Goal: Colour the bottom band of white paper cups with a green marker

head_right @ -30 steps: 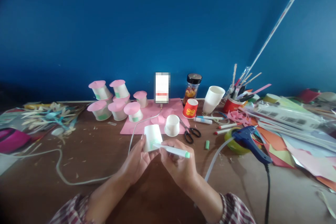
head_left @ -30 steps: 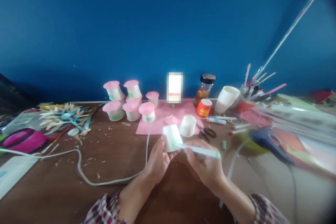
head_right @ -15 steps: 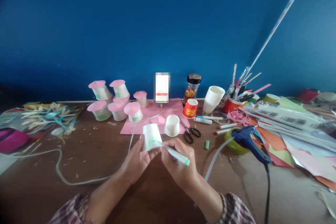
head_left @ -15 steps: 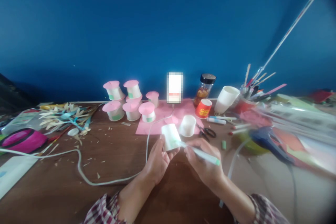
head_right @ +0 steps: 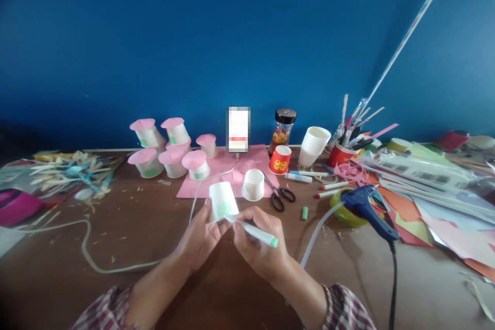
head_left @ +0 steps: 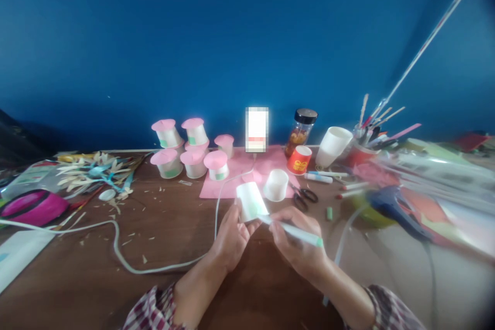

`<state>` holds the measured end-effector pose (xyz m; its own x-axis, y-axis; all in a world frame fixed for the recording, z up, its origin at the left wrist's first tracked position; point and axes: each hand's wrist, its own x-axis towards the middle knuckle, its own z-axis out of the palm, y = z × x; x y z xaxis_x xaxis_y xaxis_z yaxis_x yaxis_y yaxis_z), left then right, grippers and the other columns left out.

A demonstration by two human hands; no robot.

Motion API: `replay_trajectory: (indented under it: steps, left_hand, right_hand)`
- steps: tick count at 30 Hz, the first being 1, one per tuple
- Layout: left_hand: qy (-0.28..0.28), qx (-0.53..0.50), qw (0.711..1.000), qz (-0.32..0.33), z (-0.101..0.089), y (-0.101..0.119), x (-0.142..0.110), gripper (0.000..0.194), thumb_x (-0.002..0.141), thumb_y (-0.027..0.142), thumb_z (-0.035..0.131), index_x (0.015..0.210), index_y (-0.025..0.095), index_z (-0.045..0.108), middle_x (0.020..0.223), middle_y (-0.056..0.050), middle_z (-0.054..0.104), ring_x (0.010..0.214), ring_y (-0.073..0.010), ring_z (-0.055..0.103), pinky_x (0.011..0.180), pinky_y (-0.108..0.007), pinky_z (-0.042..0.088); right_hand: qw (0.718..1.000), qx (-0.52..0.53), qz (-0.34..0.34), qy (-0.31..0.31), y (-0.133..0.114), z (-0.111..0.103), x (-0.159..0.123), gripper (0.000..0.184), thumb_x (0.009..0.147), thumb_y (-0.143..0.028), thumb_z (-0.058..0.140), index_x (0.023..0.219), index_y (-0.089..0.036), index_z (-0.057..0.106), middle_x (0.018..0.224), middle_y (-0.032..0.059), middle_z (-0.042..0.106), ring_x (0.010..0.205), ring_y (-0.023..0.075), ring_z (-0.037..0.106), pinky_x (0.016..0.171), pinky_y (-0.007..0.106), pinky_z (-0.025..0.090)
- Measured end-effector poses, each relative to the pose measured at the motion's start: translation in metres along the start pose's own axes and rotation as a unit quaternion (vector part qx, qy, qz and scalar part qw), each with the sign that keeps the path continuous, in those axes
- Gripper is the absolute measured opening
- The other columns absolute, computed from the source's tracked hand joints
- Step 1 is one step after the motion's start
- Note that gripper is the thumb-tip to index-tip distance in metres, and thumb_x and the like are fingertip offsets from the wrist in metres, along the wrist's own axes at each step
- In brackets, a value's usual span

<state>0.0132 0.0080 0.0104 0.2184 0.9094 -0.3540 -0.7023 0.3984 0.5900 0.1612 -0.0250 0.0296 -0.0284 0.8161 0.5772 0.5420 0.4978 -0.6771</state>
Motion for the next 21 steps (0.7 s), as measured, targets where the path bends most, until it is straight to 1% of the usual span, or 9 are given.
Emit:
replay_trajectory:
  steps: [6, 10, 13, 16, 18, 21]
  left_hand:
    - [-0.001, 0.01, 1.0, 0.013, -0.0033, -0.002, 0.0021, 0.044, 0.088, 0.043, 0.053, 0.122, 0.015, 0.057, 0.108, -0.013, 0.07, 0.112, -0.0297, 0.06, 0.101, -0.046, 0.043]
    - [-0.02, 0.01, 1.0, 0.017, -0.0046, -0.0022, 0.0023, 0.042, 0.087, 0.043, 0.054, 0.121, 0.018, 0.058, 0.112, -0.012, 0.069, 0.116, -0.0294, 0.058, 0.101, -0.045, 0.042]
    - [-0.02, 0.005, 1.0, 0.016, -0.0045, -0.0013, 0.0024, 0.042, 0.088, 0.043, 0.053, 0.12, 0.017, 0.058, 0.114, -0.012, 0.068, 0.12, -0.029, 0.055, 0.101, -0.043, 0.042]
    - [-0.018, -0.001, 1.0, 0.008, -0.0044, -0.0008, 0.0027, 0.042, 0.09, 0.045, 0.049, 0.121, 0.018, 0.057, 0.117, -0.012, 0.067, 0.123, -0.0275, 0.052, 0.101, -0.042, 0.042]
    - [-0.018, -0.006, 1.0, 0.0, -0.0043, -0.001, 0.0024, 0.043, 0.09, 0.045, 0.048, 0.122, 0.018, 0.057, 0.116, -0.011, 0.067, 0.12, -0.0269, 0.053, 0.1, -0.042, 0.042]
    - [-0.019, -0.009, 1.0, -0.003, -0.0038, -0.0018, 0.0012, 0.044, 0.09, 0.044, 0.05, 0.121, 0.014, 0.057, 0.111, -0.012, 0.068, 0.108, -0.0259, 0.06, 0.1, -0.043, 0.042]
  right_hand:
    - [0.999, 0.014, 0.04, 0.007, -0.0016, -0.0038, 0.0031, 0.01, 0.082, -0.02, 0.057, 0.073, -0.018, 0.06, 0.06, -0.0016, 0.06, 0.048, 0.0102, 0.053, 0.047, 0.02, 0.043]
    - [0.999, 0.031, 0.037, -0.018, -0.0034, -0.0041, 0.0039, 0.011, 0.083, -0.021, 0.055, 0.074, -0.017, 0.06, 0.06, -0.0008, 0.06, 0.049, 0.011, 0.054, 0.048, 0.021, 0.043]
    - [0.999, 0.029, 0.043, -0.011, -0.0041, -0.0044, 0.0041, 0.011, 0.082, -0.021, 0.056, 0.073, -0.017, 0.06, 0.061, -0.0007, 0.06, 0.049, 0.0109, 0.054, 0.048, 0.021, 0.043]
    - [0.998, 0.032, 0.048, -0.004, -0.0044, -0.0057, 0.0036, 0.011, 0.082, -0.021, 0.056, 0.073, -0.017, 0.059, 0.062, -0.0004, 0.061, 0.051, 0.0112, 0.055, 0.05, 0.021, 0.044]
    - [0.998, 0.038, 0.049, -0.007, -0.0043, -0.0063, 0.0029, 0.009, 0.082, -0.021, 0.056, 0.075, -0.018, 0.059, 0.063, -0.0003, 0.062, 0.052, 0.0115, 0.056, 0.051, 0.022, 0.045]
    - [0.998, 0.043, 0.055, 0.006, -0.0039, -0.0062, 0.0023, 0.005, 0.083, -0.021, 0.057, 0.08, -0.018, 0.06, 0.065, -0.0001, 0.063, 0.054, 0.0121, 0.058, 0.054, 0.022, 0.047]
